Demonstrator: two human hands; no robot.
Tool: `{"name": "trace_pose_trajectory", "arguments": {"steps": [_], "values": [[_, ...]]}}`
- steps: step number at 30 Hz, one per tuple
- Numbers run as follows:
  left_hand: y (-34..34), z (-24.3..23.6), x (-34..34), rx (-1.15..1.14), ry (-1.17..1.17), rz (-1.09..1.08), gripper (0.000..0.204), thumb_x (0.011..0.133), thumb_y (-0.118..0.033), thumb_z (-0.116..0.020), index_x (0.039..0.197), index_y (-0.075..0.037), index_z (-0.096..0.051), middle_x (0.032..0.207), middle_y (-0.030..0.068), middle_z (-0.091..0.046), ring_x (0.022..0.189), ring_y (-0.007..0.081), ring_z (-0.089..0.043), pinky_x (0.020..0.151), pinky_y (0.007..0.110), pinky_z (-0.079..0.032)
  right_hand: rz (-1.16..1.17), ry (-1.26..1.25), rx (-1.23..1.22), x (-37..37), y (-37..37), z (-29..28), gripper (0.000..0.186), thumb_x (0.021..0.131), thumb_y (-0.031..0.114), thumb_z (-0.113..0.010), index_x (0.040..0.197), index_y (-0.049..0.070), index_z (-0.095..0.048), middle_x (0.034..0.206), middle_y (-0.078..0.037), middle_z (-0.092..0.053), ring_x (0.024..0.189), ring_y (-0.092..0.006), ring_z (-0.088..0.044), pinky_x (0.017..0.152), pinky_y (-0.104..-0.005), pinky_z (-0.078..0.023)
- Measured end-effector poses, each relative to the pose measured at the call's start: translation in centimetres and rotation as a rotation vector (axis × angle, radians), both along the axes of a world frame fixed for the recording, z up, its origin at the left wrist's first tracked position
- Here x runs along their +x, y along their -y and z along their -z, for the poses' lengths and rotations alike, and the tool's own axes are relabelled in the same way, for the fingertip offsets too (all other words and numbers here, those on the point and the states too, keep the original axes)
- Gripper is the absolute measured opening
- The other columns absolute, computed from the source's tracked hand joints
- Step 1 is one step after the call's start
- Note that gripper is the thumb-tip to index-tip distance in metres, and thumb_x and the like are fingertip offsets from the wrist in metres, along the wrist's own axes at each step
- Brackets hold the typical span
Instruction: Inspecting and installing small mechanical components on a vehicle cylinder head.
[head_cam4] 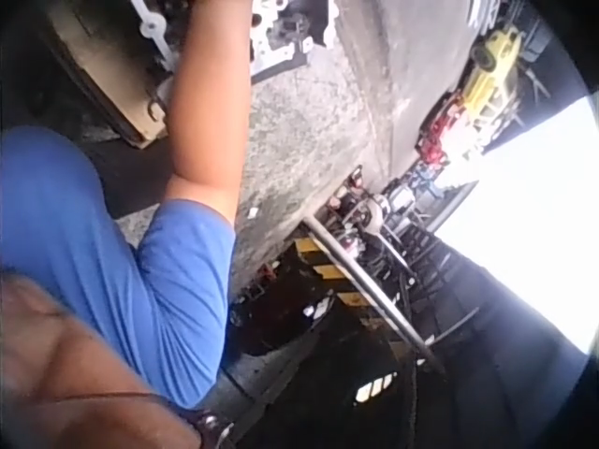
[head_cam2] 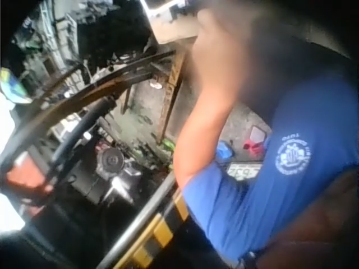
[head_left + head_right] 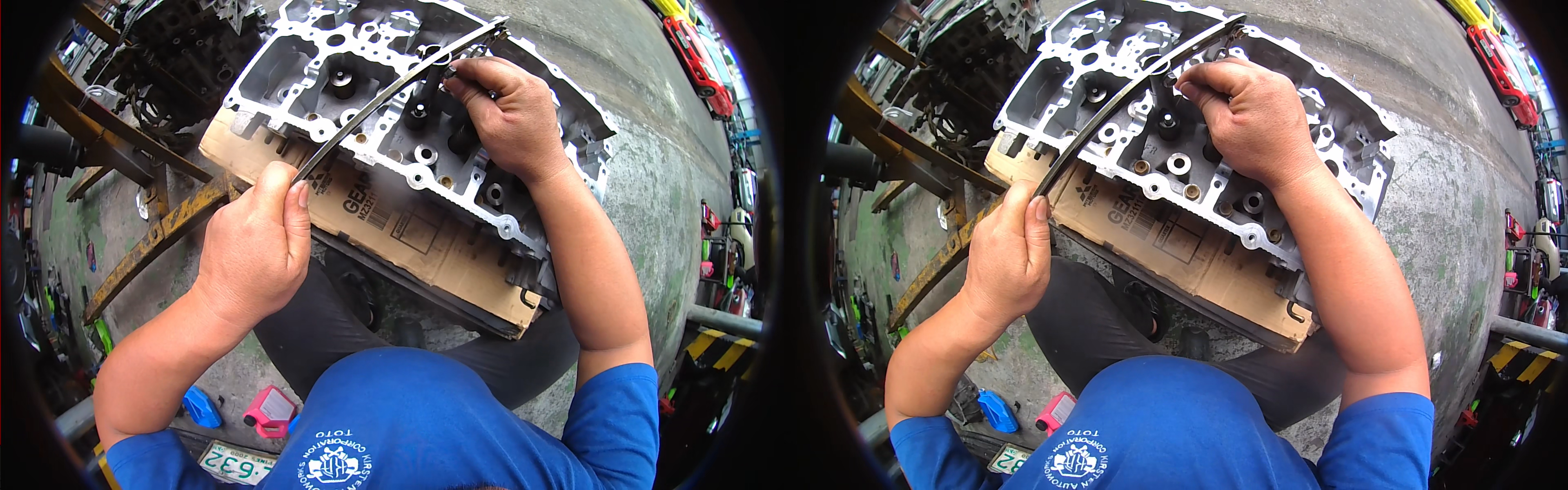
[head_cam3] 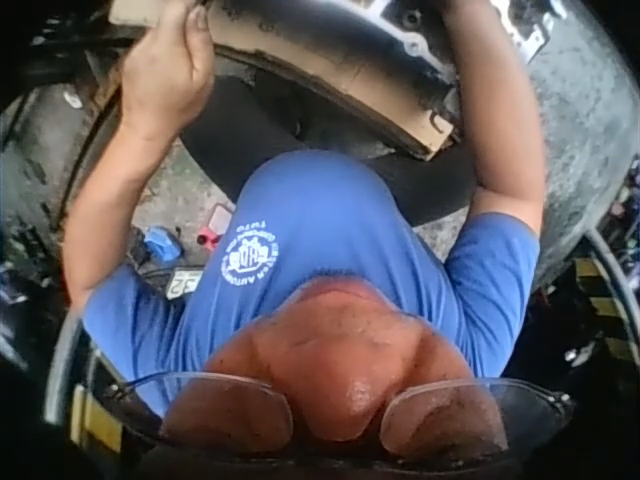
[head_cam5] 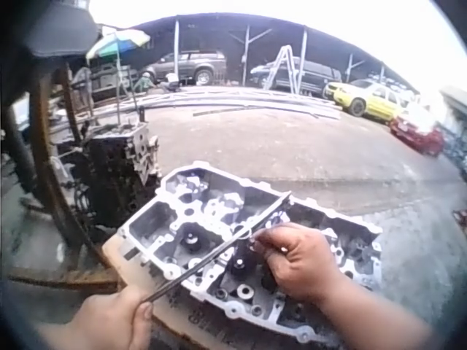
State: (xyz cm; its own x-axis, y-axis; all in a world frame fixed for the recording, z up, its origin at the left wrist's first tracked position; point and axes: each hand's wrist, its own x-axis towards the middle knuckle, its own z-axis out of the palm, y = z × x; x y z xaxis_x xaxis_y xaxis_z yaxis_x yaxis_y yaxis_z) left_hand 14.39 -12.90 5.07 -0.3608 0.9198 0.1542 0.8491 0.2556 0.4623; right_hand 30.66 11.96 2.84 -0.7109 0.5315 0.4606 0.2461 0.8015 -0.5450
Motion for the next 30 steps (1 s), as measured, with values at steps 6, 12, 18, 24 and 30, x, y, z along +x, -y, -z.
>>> {"name": "trace_pose_trajectory", "arguments": {"steps": [6,12,18,24,30], "values": [[0.4,-1.7,-0.3,-0.012,-0.050,-0.002,0.014,0.106,-0.018,-0.051,0.106,-0.003,-0.053,0.074,0.0222,-0.065,0.068,0.0466,-0.065,0.059,0.053,-0.051,-0.015,-0.013,-0.021,-0.1,-0.3,0.0,0.013,0.092,0.015,-0.072,0.102,0.009,-0.079,0.097,-0.011,-0.075,0.089,-0.0278,-0.074,0.079,-0.0343,-0.057],[0.5,-1.6,0.1,-0.009,-0.117,-0.011,0.018,0.107,-0.021,-0.050,0.100,-0.005,-0.050,0.073,0.0222,-0.064,0.067,0.0473,-0.064,0.059,0.054,-0.050,-0.018,-0.010,-0.006,-0.1,-0.1,0.3,0.013,0.092,0.016,-0.073,0.102,0.010,-0.079,0.098,-0.010,-0.075,0.089,-0.0282,-0.074,0.080,-0.0351,-0.057],[0.4,-1.5,0.2,-0.043,-0.043,-0.036,0.017,0.107,-0.018,-0.049,0.106,-0.002,-0.054,0.077,0.0248,-0.062,0.074,0.0491,-0.062,0.064,0.053,-0.047,-0.008,-0.046,-0.031,0.2,-0.2,0.2,0.013,0.093,0.014,-0.071,0.102,0.007,-0.076,0.096,-0.012,-0.075,0.087,-0.0295,-0.073,0.079,-0.0357,-0.056],[1.0,-1.6,-0.3,-0.026,-0.031,-0.006,0.018,0.108,-0.016,-0.047,0.102,-0.001,-0.055,0.074,0.0220,-0.060,0.067,0.0457,-0.060,0.061,0.048,-0.047,-0.013,-0.102,-0.284,0.7,-0.3,0.4,0.011,0.100,0.007,-0.065,0.107,0.000,-0.070,0.096,-0.005,-0.074,0.087,-0.0114,-0.068,0.079,-0.0259,-0.055],[1.6,-1.5,-0.7,-0.045,0.013,0.037,0.019,0.107,-0.012,-0.043,0.103,0.000,-0.056,0.076,0.0156,-0.057,0.061,0.0341,-0.058,0.059,0.040,-0.045,-0.095,-0.166,-0.375,1.5,-0.5,-0.1,0.013,0.104,0.005,-0.057,0.112,-0.001,-0.065,0.099,-0.006,-0.071,0.091,-0.0115,-0.066,0.081,-0.0262,-0.055]]}}
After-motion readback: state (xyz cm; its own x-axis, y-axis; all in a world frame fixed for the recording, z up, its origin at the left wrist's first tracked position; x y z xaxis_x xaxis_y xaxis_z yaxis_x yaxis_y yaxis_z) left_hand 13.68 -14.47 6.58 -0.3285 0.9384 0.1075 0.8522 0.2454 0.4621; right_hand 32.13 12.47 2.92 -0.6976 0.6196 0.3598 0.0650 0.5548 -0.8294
